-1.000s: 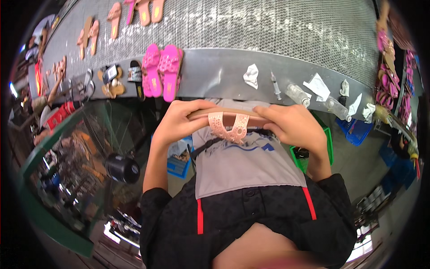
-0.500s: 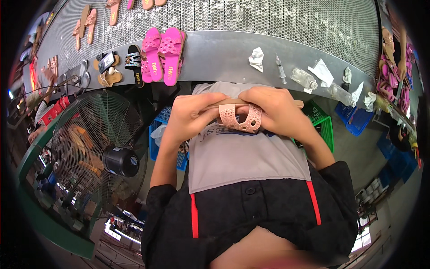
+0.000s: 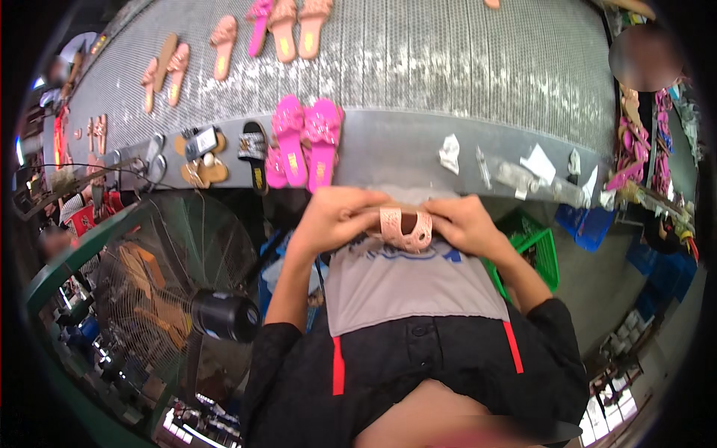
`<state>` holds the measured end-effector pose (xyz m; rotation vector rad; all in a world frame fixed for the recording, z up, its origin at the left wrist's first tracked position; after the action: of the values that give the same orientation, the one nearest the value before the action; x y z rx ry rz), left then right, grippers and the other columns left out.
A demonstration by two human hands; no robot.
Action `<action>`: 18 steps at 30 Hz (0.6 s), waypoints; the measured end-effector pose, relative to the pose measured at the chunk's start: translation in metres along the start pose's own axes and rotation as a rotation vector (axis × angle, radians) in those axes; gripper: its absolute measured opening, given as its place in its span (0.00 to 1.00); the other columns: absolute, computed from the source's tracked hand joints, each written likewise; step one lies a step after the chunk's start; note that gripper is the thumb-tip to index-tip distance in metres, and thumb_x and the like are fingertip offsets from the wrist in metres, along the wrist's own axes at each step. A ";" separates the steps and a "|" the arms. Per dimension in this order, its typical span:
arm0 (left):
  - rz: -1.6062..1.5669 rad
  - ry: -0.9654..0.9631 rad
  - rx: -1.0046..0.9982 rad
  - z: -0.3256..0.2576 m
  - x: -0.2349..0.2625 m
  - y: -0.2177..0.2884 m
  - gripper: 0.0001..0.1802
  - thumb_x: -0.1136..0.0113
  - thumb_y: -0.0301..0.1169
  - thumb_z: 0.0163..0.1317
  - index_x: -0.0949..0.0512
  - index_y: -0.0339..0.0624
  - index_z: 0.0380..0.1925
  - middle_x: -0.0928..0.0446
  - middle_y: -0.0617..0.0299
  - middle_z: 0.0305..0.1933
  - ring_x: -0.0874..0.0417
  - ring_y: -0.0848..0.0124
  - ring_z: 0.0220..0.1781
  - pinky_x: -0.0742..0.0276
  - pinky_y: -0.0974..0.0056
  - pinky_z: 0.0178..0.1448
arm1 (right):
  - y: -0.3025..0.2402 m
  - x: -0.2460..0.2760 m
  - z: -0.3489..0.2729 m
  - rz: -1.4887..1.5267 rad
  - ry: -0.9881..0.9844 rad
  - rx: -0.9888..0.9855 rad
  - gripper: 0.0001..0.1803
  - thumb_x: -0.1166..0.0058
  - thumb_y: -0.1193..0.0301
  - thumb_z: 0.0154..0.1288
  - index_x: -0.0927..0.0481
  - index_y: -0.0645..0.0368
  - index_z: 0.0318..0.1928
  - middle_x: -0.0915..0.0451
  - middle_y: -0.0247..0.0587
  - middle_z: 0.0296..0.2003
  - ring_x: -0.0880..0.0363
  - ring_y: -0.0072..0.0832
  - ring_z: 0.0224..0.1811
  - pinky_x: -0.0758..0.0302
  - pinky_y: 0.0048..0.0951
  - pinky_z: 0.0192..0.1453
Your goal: Inspecting and assembling sandals on a conveyor belt in a factory.
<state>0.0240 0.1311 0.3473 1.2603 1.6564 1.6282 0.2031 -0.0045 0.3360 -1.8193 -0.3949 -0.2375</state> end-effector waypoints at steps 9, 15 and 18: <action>0.062 0.546 0.092 0.067 0.074 -0.047 0.15 0.40 0.26 0.65 0.19 0.36 0.51 0.19 0.51 0.56 0.19 0.59 0.58 0.23 0.61 0.59 | 0.082 0.092 0.106 0.295 -0.389 -0.377 0.26 0.41 0.64 0.71 0.24 0.59 0.66 0.18 0.37 0.49 0.18 0.23 0.44 0.21 0.26 0.48; 0.208 0.379 0.170 0.161 0.110 -0.126 0.13 0.42 0.28 0.67 0.20 0.36 0.48 0.20 0.51 0.54 0.22 0.53 0.60 0.28 0.56 0.65 | 0.233 0.242 0.312 -0.557 0.459 -0.046 0.33 0.44 0.57 0.71 0.33 0.50 0.73 0.33 0.41 0.71 0.32 0.46 0.70 0.32 0.55 0.70; 0.388 0.326 0.106 0.218 0.134 -0.188 0.16 0.40 0.31 0.65 0.19 0.36 0.50 0.21 0.48 0.56 0.22 0.52 0.61 0.29 0.55 0.66 | 0.255 0.216 0.364 -0.843 0.130 -0.628 0.34 0.50 0.52 0.73 0.38 0.44 0.76 0.40 0.37 0.75 0.38 0.47 0.74 0.41 0.74 0.70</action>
<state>0.0990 0.3809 0.1654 1.5057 1.7867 2.0942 0.4860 0.3138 0.0854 -2.1210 -1.0747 -1.1596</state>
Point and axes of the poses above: each hand's wrist, its own z-axis towards the middle knuckle, its own x-axis out of the back of the hand, y = z × x, the point moved 6 cm from there along z, towards the middle knuckle
